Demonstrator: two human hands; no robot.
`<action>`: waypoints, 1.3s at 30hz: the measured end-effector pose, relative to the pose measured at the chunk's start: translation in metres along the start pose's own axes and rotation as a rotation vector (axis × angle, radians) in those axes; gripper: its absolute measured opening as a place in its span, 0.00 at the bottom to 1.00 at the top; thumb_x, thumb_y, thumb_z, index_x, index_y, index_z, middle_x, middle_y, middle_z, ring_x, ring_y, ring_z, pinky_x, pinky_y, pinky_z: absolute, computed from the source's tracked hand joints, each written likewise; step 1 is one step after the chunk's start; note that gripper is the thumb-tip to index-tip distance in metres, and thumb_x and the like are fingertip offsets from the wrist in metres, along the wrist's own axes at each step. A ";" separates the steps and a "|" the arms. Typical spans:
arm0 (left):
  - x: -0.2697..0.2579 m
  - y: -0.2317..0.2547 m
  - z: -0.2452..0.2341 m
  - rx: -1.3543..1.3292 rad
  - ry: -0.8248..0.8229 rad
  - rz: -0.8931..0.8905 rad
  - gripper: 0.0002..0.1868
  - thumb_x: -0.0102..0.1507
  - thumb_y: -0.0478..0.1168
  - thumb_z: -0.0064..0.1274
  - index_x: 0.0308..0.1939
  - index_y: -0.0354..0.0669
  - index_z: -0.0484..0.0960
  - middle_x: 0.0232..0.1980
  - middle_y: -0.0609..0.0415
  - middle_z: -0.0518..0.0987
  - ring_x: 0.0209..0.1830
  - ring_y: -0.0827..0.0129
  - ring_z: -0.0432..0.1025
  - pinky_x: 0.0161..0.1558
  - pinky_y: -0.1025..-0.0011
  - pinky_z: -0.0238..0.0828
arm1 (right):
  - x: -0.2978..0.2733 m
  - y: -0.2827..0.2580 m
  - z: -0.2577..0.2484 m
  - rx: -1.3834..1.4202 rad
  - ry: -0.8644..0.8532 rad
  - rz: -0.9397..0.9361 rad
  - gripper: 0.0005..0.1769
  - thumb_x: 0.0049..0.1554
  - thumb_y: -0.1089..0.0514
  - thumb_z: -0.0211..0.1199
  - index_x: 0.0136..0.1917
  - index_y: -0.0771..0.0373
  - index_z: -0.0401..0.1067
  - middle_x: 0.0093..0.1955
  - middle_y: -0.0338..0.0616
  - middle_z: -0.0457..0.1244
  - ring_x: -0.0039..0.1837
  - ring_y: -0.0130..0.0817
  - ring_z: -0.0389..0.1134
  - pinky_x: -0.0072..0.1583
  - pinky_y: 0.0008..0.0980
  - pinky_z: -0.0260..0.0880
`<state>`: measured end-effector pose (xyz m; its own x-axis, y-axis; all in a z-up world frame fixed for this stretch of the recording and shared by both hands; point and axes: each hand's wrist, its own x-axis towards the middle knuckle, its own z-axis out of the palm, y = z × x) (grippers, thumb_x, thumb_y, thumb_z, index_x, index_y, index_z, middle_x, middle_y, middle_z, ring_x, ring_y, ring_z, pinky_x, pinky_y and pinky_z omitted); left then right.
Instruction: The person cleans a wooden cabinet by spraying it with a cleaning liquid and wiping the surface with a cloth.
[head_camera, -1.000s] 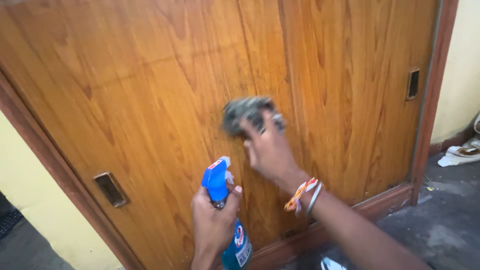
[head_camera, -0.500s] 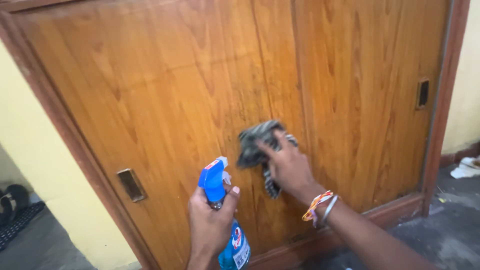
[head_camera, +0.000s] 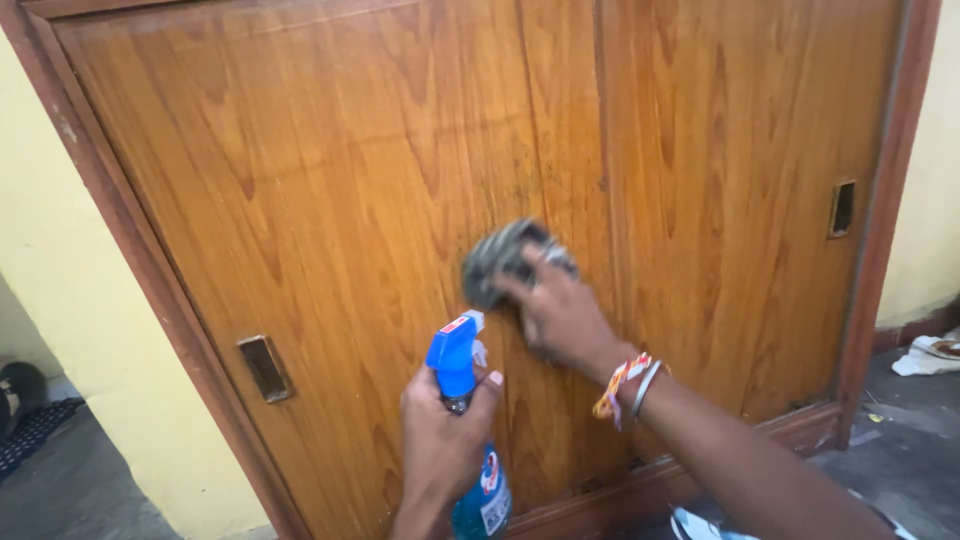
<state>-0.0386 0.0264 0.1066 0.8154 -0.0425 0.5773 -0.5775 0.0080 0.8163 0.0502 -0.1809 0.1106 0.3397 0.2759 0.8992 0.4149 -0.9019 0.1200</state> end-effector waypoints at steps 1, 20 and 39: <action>-0.001 0.001 0.004 0.002 -0.002 0.001 0.14 0.57 0.33 0.60 0.46 0.34 0.82 0.37 0.58 0.83 0.36 0.81 0.76 0.41 0.77 0.74 | -0.010 -0.001 0.006 0.000 0.002 0.002 0.32 0.49 0.63 0.63 0.67 0.45 0.70 0.74 0.59 0.54 0.64 0.57 0.67 0.56 0.47 0.75; -0.006 0.001 0.001 -0.011 0.013 -0.050 0.08 0.57 0.34 0.61 0.37 0.34 0.81 0.27 0.60 0.77 0.26 0.80 0.68 0.30 0.74 0.68 | 0.088 0.046 -0.031 0.064 0.271 0.253 0.34 0.57 0.65 0.61 0.77 0.60 0.62 0.78 0.63 0.49 0.73 0.61 0.56 0.74 0.53 0.56; -0.011 -0.001 -0.011 -0.049 0.010 0.033 0.20 0.56 0.34 0.59 0.53 0.39 0.81 0.35 0.62 0.80 0.32 0.82 0.72 0.36 0.77 0.72 | -0.026 0.039 0.004 0.074 -0.099 -0.073 0.33 0.49 0.73 0.55 0.67 0.54 0.73 0.84 0.45 0.46 0.71 0.50 0.63 0.70 0.44 0.63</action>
<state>-0.0466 0.0380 0.0999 0.7963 -0.0319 0.6041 -0.6019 0.0581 0.7965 0.0602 -0.2218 0.0899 0.3865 0.3746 0.8428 0.5014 -0.8523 0.1490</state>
